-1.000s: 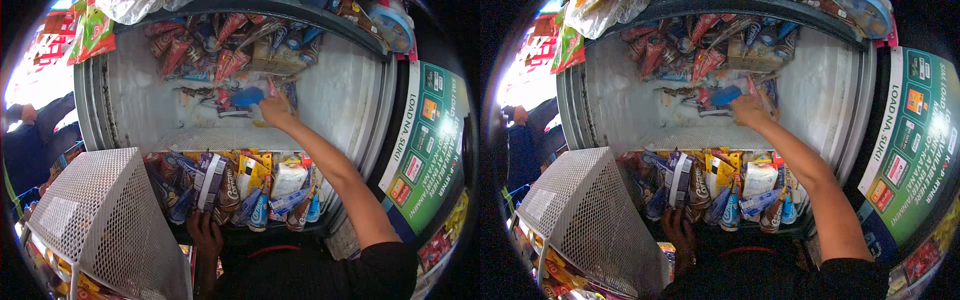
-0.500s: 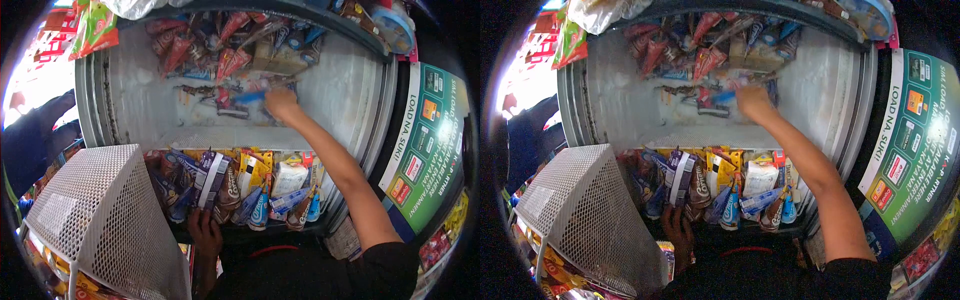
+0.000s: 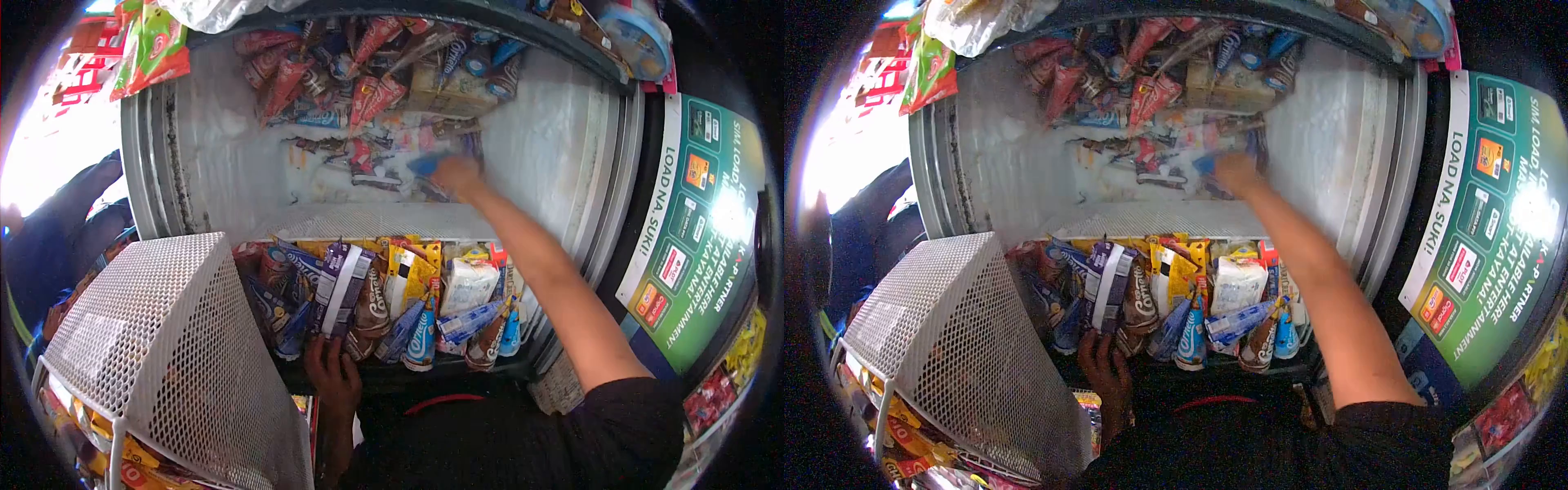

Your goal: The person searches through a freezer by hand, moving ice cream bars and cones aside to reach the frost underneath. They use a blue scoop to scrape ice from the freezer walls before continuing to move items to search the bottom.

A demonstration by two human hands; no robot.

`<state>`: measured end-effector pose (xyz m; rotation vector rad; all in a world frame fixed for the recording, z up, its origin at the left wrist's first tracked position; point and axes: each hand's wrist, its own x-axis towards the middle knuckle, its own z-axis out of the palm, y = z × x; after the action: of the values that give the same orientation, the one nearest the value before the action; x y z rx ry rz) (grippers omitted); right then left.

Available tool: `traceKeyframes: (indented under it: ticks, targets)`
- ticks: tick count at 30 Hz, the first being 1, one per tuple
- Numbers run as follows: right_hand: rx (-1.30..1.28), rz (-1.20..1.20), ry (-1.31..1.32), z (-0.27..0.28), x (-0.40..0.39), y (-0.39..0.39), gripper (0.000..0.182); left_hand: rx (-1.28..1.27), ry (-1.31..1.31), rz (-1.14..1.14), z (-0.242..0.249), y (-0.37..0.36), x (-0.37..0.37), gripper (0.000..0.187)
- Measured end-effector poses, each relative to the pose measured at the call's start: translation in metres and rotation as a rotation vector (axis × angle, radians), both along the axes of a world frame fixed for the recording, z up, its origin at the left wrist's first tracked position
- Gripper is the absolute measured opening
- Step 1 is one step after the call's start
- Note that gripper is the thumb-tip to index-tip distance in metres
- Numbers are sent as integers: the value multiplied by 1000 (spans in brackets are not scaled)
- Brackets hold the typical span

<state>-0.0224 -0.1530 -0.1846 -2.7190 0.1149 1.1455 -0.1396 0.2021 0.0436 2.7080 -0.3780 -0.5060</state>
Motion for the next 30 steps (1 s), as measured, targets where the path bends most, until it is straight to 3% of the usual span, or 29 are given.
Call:
traceKeyframes:
  ticks: [2,4,6,8,10,13,16,19,22,28,29,30]
  targets:
    - [-12,110,18,-11,1,15,23,-38,-2,3,-3,5,-1,32]
    - [124,-25,174,24,23,24,22,-16,7,14,-1,4,-2,32]
    - [96,-14,195,54,37,17,23,6,22,19,0,2,-3,31]
    - [66,-5,203,49,41,8,25,9,10,13,-2,1,-1,30]
    - [58,-308,-7,20,27,-5,26,14,16,14,-2,0,2,30]
    - [26,-163,88,0,7,1,25,-1,24,16,1,1,-2,29]
    - [62,-66,149,21,5,-22,24,-2,-16,-3,-5,-1,1,29]
    - [-23,-162,53,28,25,-38,23,28,21,-27,3,3,2,30]
    - [-11,-122,50,-6,4,-31,23,14,1,-11,-4,0,4,31]
    - [24,-39,78,46,23,-30,22,45,-10,-46,-1,3,2,30]
    - [24,-42,85,35,16,-23,22,26,-9,-30,-2,1,1,30]
    - [-1,-89,-67,15,8,-15,24,23,-10,-22,-4,0,1,30]
